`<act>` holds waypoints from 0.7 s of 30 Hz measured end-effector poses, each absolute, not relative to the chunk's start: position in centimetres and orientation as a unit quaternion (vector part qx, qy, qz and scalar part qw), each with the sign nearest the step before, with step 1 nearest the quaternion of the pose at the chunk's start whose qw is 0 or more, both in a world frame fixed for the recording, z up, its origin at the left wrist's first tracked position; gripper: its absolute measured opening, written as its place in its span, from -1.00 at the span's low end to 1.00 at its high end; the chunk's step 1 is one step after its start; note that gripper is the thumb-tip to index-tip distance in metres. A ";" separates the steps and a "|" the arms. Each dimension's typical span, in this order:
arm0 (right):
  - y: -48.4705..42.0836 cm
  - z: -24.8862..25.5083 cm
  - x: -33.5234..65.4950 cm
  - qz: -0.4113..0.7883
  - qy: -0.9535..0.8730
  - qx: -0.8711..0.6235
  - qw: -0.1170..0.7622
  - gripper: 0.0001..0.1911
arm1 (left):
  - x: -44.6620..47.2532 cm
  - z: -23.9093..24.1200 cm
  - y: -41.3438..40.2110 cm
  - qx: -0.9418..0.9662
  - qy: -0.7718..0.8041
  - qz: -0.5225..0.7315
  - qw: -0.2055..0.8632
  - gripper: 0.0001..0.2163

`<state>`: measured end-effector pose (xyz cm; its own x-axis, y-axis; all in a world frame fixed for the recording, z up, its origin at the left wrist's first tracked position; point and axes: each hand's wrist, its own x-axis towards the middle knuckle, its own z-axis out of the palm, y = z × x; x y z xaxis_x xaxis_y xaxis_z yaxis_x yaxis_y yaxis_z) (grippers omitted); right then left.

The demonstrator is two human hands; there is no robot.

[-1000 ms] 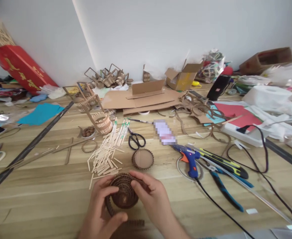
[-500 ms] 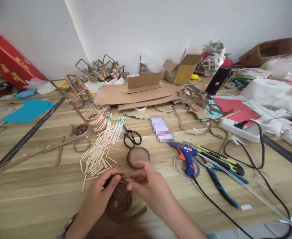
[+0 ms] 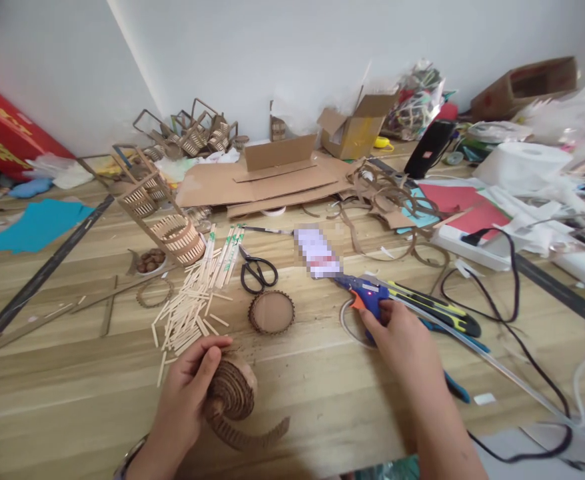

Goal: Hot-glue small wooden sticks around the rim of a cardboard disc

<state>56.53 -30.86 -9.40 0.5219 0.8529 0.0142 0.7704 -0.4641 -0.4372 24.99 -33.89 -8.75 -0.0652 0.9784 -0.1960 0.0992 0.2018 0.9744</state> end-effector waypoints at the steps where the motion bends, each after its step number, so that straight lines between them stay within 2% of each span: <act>1: -30.7 -9.0 56.9 0.128 -0.478 -0.847 0.195 -0.60 | 25.0 -8.8 -33.9 0.453 0.590 0.435 0.507 -0.57; 4: -31.1 -8.0 57.7 0.203 -0.456 -0.829 0.251 -0.67 | 24.9 -9.2 -33.8 0.444 0.600 0.436 0.503 -0.55; 8: -32.7 -7.0 56.9 0.336 -0.341 -0.736 0.480 -0.71 | 24.9 -9.4 -33.7 0.448 0.603 0.431 0.500 -0.56; 9: -33.1 -6.7 56.3 0.378 -0.315 -0.697 0.521 -0.69 | 24.9 -9.3 -33.8 0.447 0.604 0.429 0.501 -0.55; 11: -33.8 -6.3 54.9 0.478 -0.305 -0.612 0.552 -0.65 | 25.1 -9.2 -33.8 0.444 0.606 0.429 0.502 -0.53; 15: -34.2 -6.1 52.3 0.599 -0.323 -0.547 0.488 -0.63 | 25.2 -8.7 -33.8 0.452 0.605 0.429 0.495 -0.53; 21: -34.3 -6.5 50.3 0.622 -0.436 -0.543 0.358 -0.48 | 24.9 -8.6 -33.7 0.487 0.598 0.438 0.462 -0.61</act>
